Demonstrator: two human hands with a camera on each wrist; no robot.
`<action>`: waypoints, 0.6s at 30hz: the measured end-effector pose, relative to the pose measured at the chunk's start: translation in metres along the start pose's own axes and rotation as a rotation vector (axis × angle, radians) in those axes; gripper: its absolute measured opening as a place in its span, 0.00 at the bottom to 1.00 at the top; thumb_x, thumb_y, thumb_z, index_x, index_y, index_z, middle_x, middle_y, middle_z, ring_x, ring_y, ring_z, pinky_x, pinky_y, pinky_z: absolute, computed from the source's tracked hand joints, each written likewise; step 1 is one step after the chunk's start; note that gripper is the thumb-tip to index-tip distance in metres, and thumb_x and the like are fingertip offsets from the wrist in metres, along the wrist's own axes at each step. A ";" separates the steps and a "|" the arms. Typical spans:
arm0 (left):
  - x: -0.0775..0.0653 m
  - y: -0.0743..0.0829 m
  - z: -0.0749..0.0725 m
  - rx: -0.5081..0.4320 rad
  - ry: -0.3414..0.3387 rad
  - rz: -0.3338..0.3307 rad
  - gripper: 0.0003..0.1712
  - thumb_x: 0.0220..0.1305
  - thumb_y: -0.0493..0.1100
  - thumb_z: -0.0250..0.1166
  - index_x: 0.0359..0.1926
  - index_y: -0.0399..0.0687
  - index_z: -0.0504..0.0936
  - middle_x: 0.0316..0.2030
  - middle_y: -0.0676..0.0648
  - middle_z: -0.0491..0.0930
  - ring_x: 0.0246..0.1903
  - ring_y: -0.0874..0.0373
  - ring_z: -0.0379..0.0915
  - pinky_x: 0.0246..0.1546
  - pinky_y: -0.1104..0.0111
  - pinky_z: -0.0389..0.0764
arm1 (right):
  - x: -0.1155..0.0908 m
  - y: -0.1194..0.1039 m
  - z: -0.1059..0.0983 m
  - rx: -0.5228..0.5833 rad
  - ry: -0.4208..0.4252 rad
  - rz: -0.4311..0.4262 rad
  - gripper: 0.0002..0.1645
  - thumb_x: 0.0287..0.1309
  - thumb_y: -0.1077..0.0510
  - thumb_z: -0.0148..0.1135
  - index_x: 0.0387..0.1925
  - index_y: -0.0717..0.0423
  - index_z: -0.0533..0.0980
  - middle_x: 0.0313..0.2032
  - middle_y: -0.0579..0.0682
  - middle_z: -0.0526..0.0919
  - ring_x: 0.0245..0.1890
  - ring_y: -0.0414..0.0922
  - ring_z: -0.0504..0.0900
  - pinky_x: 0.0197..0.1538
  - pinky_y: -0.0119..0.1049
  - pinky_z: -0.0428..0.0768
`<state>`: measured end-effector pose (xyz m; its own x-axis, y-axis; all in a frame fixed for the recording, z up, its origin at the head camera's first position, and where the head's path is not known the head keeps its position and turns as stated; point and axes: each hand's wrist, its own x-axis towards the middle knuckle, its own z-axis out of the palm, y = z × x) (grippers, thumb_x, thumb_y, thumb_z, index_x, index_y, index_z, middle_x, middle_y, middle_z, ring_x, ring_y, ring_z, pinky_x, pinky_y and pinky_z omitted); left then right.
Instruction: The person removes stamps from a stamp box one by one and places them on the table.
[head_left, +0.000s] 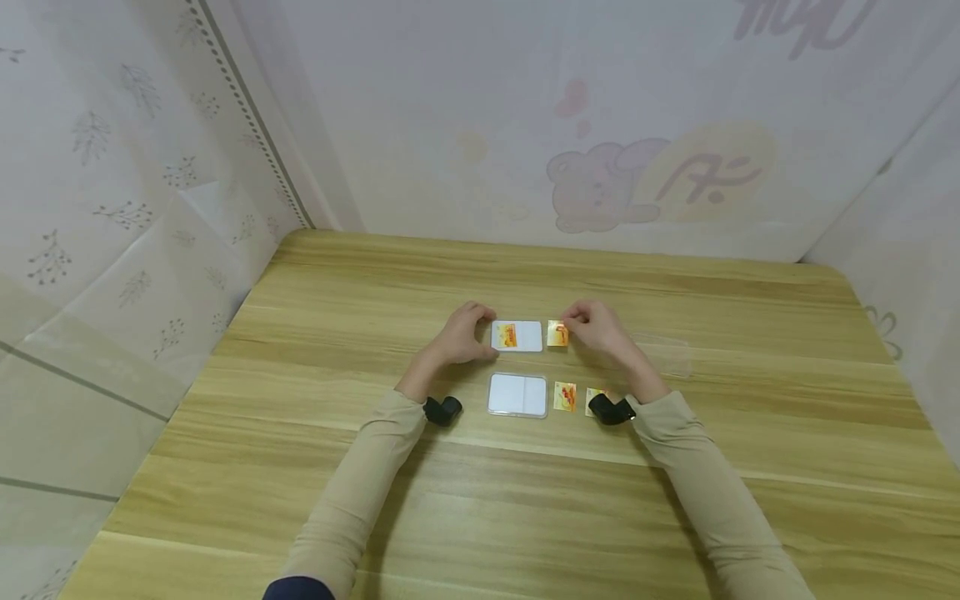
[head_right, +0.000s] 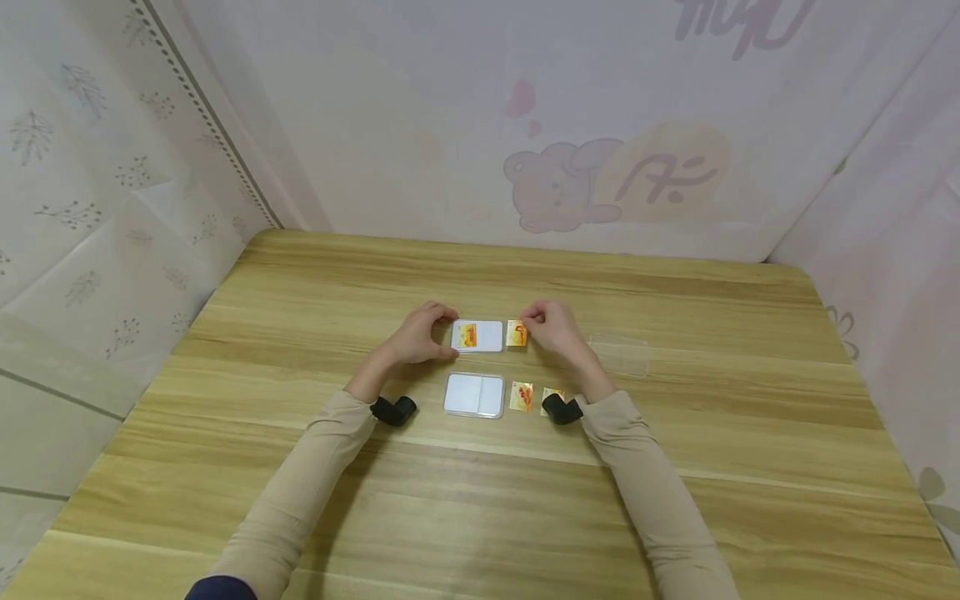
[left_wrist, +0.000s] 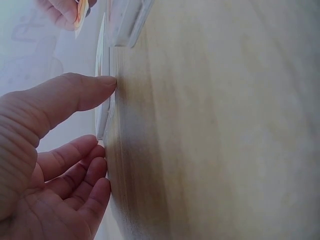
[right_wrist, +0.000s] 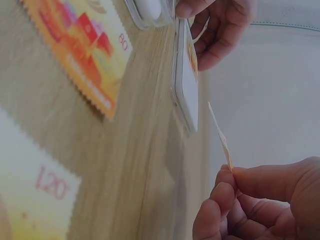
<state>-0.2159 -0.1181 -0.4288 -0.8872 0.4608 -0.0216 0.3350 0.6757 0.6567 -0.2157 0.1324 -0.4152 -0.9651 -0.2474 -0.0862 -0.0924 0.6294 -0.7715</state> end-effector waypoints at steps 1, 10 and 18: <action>0.000 0.000 0.000 0.001 0.001 0.002 0.34 0.46 0.37 0.73 0.55 0.29 0.71 0.54 0.37 0.70 0.56 0.45 0.64 0.61 0.59 0.63 | 0.000 0.001 -0.001 0.000 0.001 0.001 0.10 0.61 0.65 0.54 0.38 0.70 0.77 0.30 0.57 0.79 0.28 0.42 0.71 0.29 0.30 0.70; -0.001 0.001 0.000 0.002 0.000 -0.008 0.34 0.47 0.37 0.73 0.55 0.29 0.71 0.54 0.37 0.70 0.56 0.46 0.64 0.61 0.60 0.64 | -0.005 0.008 -0.008 -0.001 0.011 0.003 0.10 0.62 0.65 0.54 0.38 0.69 0.77 0.30 0.58 0.79 0.27 0.42 0.72 0.29 0.31 0.70; -0.001 0.002 -0.001 0.004 -0.007 -0.001 0.34 0.47 0.37 0.73 0.55 0.29 0.71 0.54 0.36 0.70 0.55 0.45 0.65 0.60 0.59 0.64 | -0.011 0.015 -0.013 -0.012 0.015 0.018 0.09 0.62 0.65 0.54 0.38 0.69 0.77 0.29 0.58 0.79 0.26 0.42 0.72 0.27 0.30 0.71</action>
<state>-0.2151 -0.1177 -0.4265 -0.8854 0.4640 -0.0274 0.3354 0.6785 0.6536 -0.2091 0.1541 -0.4178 -0.9703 -0.2244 -0.0905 -0.0775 0.6427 -0.7621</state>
